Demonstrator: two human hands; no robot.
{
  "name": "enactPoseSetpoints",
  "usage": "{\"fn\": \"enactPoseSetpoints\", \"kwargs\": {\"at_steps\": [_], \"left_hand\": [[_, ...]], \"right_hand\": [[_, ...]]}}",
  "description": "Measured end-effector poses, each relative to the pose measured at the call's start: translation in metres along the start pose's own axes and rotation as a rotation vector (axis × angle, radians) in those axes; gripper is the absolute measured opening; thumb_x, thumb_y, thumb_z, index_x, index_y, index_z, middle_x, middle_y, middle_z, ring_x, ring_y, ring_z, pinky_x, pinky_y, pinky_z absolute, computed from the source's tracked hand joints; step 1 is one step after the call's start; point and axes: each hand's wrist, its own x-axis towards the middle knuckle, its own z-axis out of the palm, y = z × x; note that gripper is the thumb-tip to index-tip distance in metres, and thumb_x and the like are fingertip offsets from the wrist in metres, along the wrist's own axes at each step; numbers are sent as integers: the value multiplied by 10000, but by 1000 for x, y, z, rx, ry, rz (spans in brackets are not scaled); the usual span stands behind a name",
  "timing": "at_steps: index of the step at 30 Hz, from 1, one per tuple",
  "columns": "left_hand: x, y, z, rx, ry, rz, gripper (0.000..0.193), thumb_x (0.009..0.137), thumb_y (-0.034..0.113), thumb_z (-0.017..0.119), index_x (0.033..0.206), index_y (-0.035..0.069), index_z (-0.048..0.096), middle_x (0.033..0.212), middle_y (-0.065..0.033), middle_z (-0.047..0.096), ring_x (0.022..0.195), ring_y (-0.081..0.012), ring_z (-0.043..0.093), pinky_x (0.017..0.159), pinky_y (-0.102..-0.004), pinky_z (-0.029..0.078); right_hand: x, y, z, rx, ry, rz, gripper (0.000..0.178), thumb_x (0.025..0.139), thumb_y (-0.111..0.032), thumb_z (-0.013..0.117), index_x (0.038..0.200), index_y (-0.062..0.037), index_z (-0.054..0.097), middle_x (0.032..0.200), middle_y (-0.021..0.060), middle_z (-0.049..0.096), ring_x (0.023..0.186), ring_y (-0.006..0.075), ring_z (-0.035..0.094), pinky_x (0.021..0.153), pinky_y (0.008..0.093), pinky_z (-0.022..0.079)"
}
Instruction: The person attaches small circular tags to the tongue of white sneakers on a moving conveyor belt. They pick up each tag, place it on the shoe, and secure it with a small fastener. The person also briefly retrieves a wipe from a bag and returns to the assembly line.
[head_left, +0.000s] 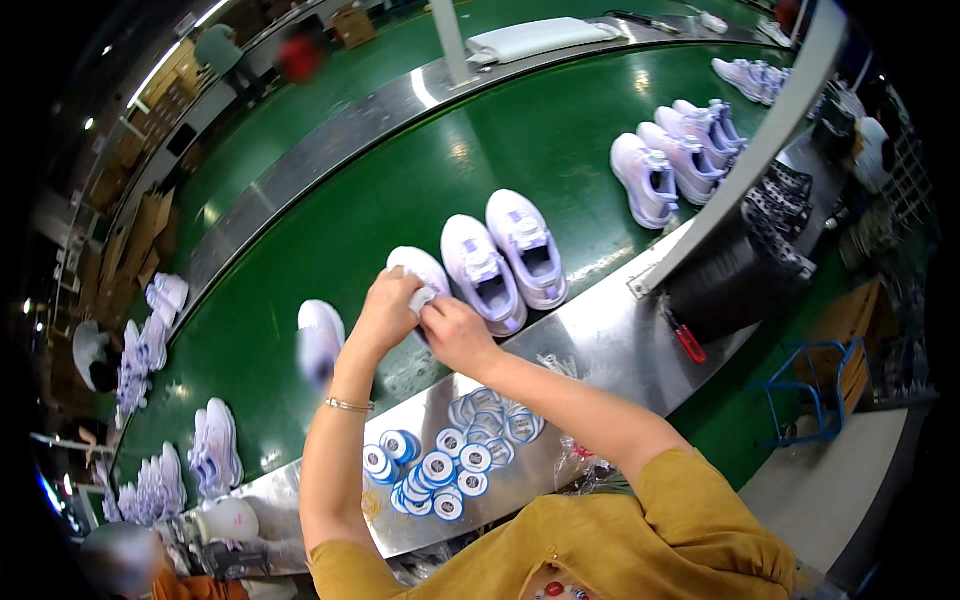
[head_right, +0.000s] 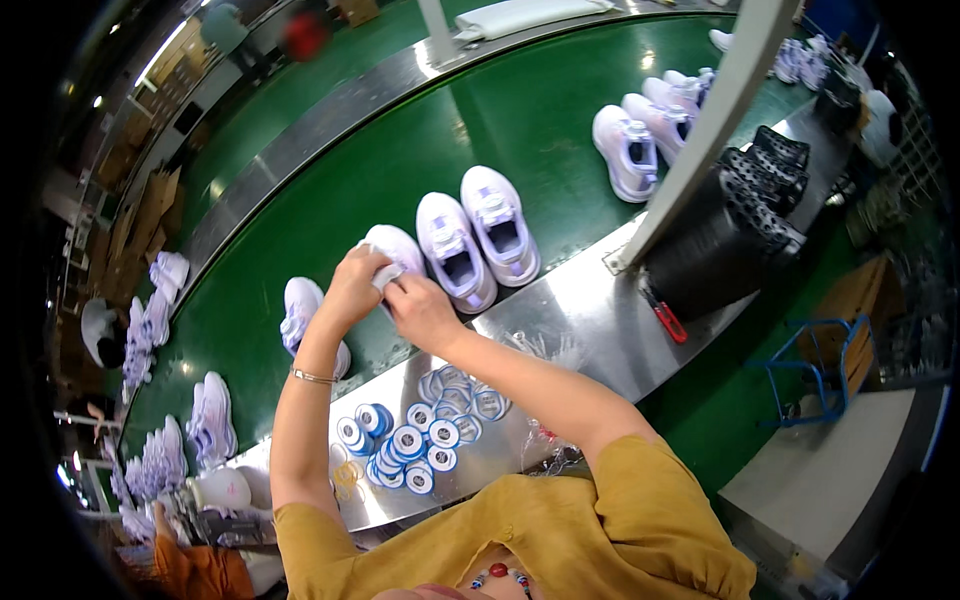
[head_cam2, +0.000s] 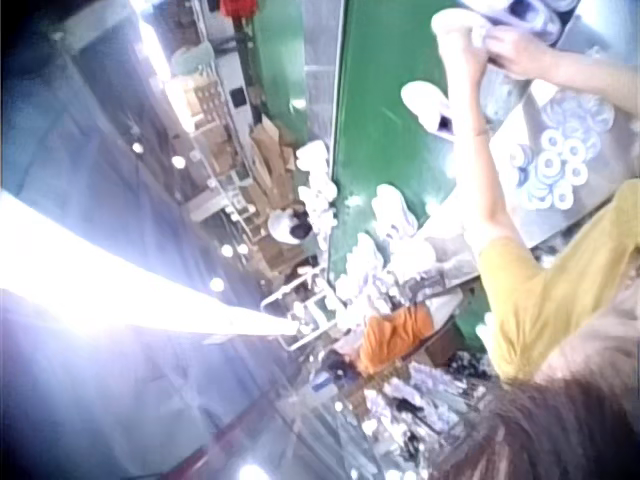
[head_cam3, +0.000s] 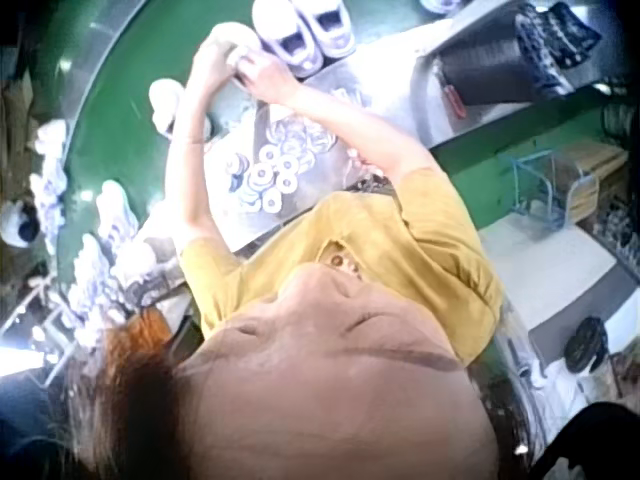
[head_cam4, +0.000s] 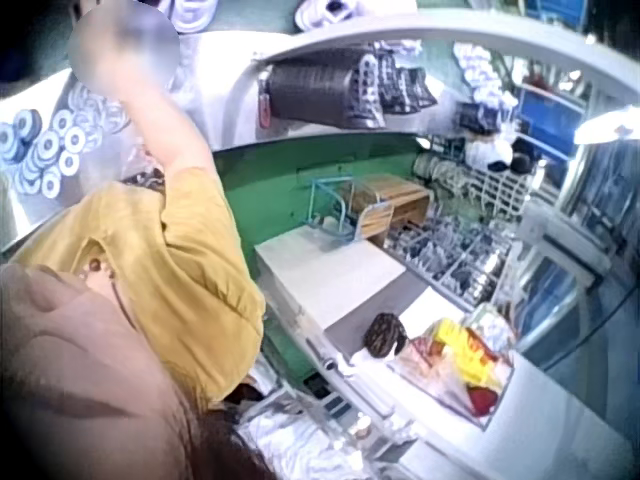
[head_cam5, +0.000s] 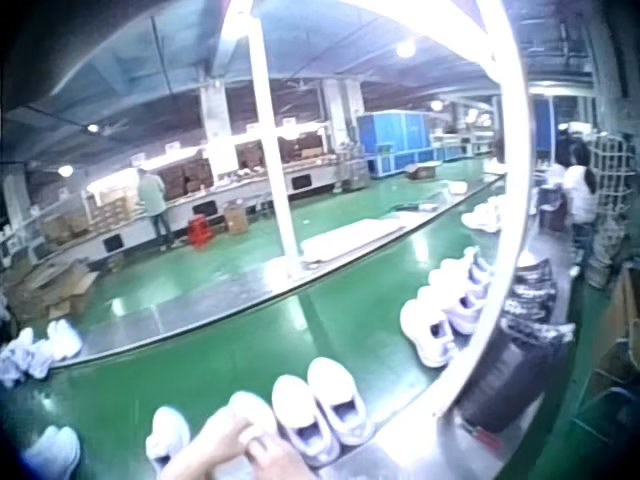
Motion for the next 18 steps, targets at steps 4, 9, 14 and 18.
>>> {"fn": "enactPoseSetpoints", "kwargs": {"at_steps": [4,9,14,18], "left_hand": [[-10,-8,-9,-217,123,-155,186,701,8,616,874,8,683,868,-206,621,849,-381,595,724,-432,498],[-14,14,-18,276,37,-343,203,723,160,660,862,14,681,840,-194,645,791,-349,637,681,-431,520],[-8,7,-15,217,-79,-245,175,715,82,643,852,-25,663,842,-210,646,833,-357,624,732,-428,504],[-16,5,-28,162,-71,29,176,749,44,624,900,-35,667,871,-218,659,845,-351,632,764,-414,496]], "right_hand": [[-1,-8,7,25,-13,18,69,767,-30,583,825,-29,546,771,149,536,722,346,564,647,430,466],[2,-12,7,43,-5,12,58,776,-34,590,824,-37,556,785,143,538,724,342,567,646,428,470],[2,-9,8,48,7,10,62,777,-35,598,827,-37,561,792,142,543,729,347,567,643,429,469],[3,-15,5,33,-34,31,67,777,-35,597,832,-35,558,789,143,540,728,343,568,639,428,468]]}}
